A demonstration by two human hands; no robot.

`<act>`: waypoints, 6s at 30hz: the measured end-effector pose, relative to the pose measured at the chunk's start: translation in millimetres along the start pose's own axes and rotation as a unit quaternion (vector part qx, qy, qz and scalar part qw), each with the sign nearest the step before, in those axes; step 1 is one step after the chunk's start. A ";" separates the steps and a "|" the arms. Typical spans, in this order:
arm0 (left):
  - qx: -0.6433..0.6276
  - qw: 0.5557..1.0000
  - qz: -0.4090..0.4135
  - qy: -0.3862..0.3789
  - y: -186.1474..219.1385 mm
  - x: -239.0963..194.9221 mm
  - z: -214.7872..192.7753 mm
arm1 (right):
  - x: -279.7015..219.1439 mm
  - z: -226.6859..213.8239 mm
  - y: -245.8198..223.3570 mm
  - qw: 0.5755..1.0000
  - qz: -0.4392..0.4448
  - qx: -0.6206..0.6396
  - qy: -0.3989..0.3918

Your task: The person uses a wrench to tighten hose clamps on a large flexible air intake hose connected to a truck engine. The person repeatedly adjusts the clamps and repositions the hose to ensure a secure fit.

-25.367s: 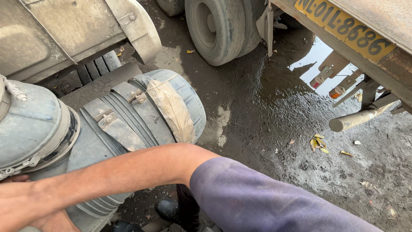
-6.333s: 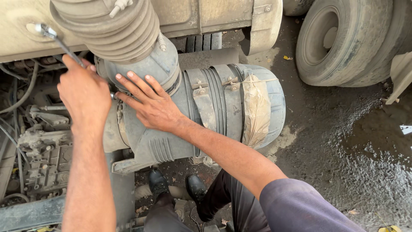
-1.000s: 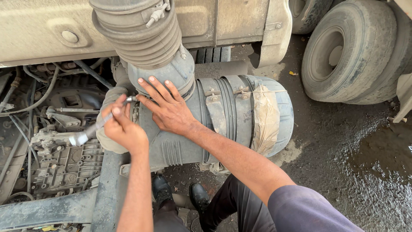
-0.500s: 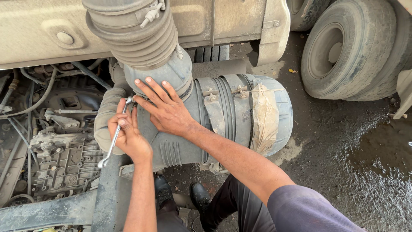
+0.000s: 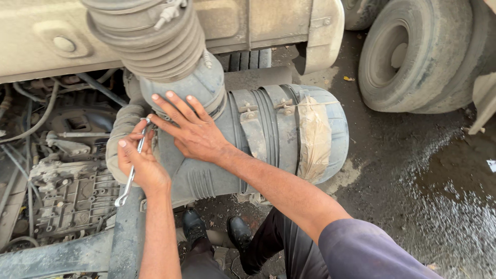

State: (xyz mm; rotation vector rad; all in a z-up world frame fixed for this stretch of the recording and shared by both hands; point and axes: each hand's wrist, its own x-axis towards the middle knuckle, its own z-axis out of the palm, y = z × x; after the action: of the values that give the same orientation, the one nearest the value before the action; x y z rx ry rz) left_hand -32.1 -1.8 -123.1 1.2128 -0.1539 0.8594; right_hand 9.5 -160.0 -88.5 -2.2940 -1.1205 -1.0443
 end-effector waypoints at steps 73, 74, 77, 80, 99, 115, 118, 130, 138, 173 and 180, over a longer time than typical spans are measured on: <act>0.209 0.972 0.099 -0.037 12.7 -11.6 11.2 | 0.5 6.4 1.8 1.000 -0.005 -0.004 0.010; 0.194 0.976 0.095 -0.035 10.2 -9.9 9.9 | 0.2 6.4 1.8 1.000 -0.006 -0.006 0.010; 0.107 0.992 0.059 -0.025 2.8 -9.2 9.5 | 0.1 6.5 1.0 1.000 -0.001 -0.014 0.006; 0.065 0.996 0.056 -0.028 -0.2 -11.0 10.8 | 1.3 6.3 0.7 1.000 0.000 -0.006 0.006; 0.514 0.829 -0.155 -0.157 84.1 118.5 56.7 | 3.9 12.0 1.2 0.999 0.002 -0.026 -0.024; 0.434 0.862 -0.192 -0.177 88.8 121.2 45.8 | 1.1 14.5 1.6 1.000 0.000 -0.017 -0.013; 0.413 0.865 -0.211 -0.191 90.6 123.0 47.7 | 0.8 14.8 2.8 1.000 0.002 -0.011 -0.020; 0.440 0.881 -0.105 -0.139 85.5 96.7 38.1 | 1.5 11.0 1.7 1.000 0.002 -0.003 -0.022; 0.258 0.963 0.068 -0.019 43.0 24.8 15.4 | 2.4 7.2 0.2 1.000 0.003 0.005 -0.018; 0.215 0.975 0.011 -0.051 30.0 32.6 10.3 | 0.0 3.9 -0.5 1.000 0.003 -0.015 -0.010; 0.234 0.969 0.036 -0.070 32.8 33.3 7.0 | 0.8 9.7 0.8 1.000 -0.003 -0.018 -0.010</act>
State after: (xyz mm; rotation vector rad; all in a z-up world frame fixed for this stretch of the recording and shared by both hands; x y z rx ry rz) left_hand -28.3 11.6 -77.9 1.7219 -0.1123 0.9009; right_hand 14.9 -154.2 -94.2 -2.3348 -1.1264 -1.0559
